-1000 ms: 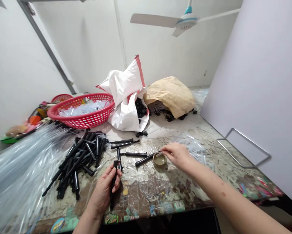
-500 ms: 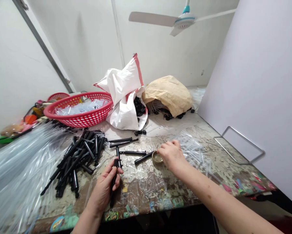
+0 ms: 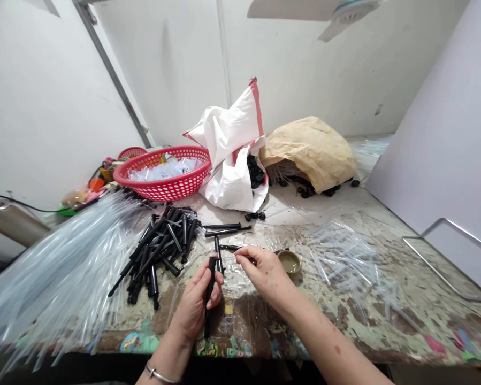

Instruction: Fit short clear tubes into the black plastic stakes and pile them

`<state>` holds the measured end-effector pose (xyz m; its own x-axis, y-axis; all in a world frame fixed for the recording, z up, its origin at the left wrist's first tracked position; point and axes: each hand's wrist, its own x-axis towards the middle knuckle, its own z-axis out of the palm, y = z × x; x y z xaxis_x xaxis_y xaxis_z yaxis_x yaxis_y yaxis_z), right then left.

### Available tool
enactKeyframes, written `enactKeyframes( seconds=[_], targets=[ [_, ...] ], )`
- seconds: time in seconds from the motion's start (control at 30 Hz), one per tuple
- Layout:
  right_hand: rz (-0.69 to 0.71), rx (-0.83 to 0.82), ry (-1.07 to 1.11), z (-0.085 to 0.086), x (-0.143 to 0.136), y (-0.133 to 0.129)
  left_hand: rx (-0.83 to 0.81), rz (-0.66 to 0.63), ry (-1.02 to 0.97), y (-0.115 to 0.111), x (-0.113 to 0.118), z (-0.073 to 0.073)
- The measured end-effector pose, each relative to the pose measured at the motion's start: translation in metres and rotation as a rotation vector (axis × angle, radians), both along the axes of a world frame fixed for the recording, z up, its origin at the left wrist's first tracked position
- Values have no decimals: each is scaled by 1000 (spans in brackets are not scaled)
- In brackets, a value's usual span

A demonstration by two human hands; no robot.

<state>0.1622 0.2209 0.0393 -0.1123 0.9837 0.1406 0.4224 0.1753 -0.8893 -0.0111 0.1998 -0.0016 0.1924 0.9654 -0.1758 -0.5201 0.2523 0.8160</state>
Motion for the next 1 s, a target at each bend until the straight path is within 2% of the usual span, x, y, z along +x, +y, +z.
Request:
enactKeyframes(
  seconds=[0.1, 0.4, 0.67, 1.0],
  targets=[
    [7, 3, 0, -4, -3, 4, -5, -5, -10, -1, 0, 0],
    [36, 19, -65, -1, -7, 3, -22, -22, -34, -1, 0, 1],
    [156, 131, -289, -10, -12, 2, -31, -83, -12, -1, 1, 1],
    [197, 155, -377, -14, -14, 4, -97, -188, -48, 0, 0, 0]
  ],
)
